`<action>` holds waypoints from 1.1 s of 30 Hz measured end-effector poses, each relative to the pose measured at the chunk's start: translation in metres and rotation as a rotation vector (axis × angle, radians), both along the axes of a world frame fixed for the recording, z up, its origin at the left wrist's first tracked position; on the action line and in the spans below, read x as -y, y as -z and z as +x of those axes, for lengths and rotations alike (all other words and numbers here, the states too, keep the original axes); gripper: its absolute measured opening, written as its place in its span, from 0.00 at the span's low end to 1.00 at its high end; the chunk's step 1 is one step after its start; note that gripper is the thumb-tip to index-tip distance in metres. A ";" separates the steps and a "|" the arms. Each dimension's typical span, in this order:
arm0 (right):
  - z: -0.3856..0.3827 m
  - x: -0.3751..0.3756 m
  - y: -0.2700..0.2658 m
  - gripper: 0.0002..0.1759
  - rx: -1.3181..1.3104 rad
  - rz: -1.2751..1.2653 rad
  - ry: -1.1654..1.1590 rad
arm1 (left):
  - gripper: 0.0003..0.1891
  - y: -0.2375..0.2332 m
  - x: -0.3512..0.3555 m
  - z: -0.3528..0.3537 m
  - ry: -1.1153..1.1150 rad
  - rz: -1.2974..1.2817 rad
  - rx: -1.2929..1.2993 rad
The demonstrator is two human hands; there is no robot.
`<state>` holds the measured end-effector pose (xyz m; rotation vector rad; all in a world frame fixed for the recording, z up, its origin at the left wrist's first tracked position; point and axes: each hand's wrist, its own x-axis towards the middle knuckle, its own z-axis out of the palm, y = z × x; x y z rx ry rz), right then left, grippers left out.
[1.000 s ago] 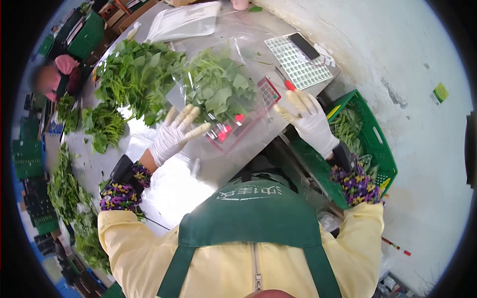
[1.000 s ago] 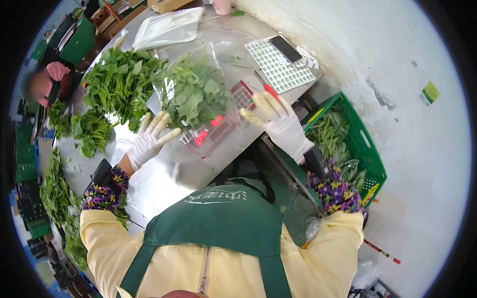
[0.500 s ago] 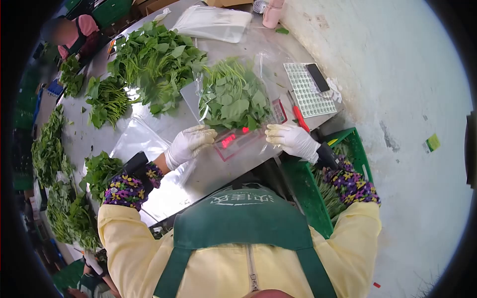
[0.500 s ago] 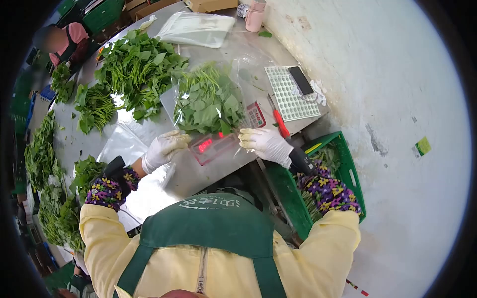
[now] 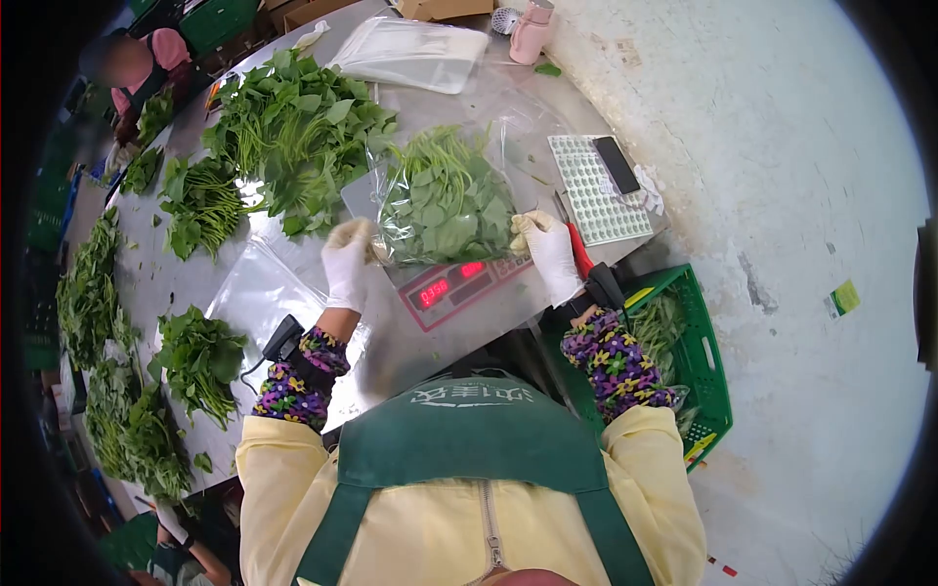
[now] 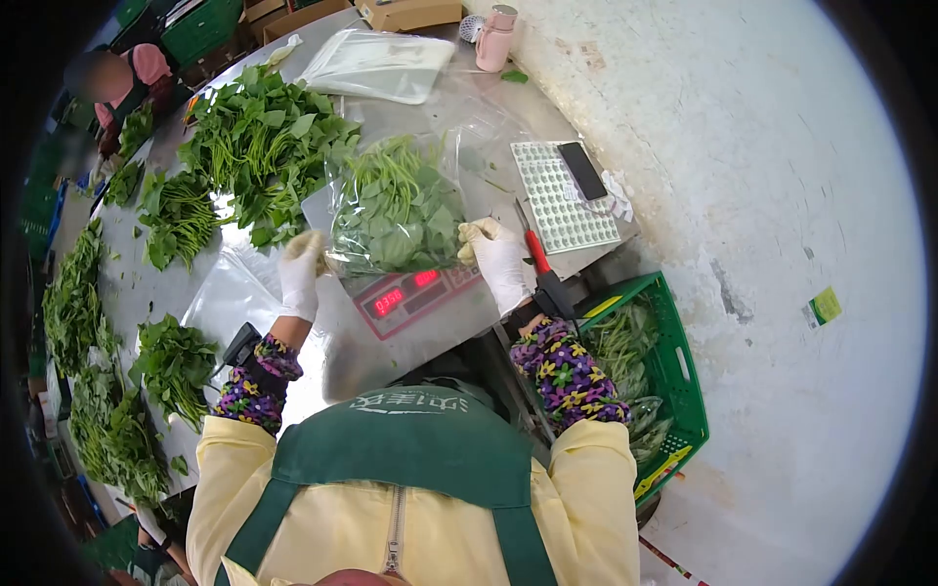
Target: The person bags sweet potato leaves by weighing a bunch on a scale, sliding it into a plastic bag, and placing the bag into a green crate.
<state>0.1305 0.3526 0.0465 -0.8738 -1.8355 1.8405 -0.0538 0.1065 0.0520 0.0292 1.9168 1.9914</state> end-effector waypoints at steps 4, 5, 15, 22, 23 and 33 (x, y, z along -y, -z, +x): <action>-0.013 0.001 -0.005 0.10 0.061 0.039 0.097 | 0.13 -0.053 -0.013 0.033 -0.293 0.060 -0.947; -0.013 0.005 -0.007 0.11 0.079 0.058 0.108 | 0.19 -0.074 -0.008 0.041 0.108 -0.103 -1.216; 0.000 -0.016 -0.007 0.20 0.018 0.018 0.411 | 0.30 0.005 -0.036 0.025 0.046 -0.534 -1.077; -0.022 0.055 -0.059 0.46 0.120 1.509 -0.280 | 0.21 0.031 -0.032 0.003 0.045 -0.106 -0.247; -0.032 0.060 -0.059 0.46 0.113 1.517 -0.268 | 0.20 0.025 -0.035 0.005 0.023 -0.070 -0.316; -0.090 -0.001 -0.087 0.23 -0.018 0.717 0.115 | 0.24 0.005 -0.046 0.030 0.323 -0.357 -1.166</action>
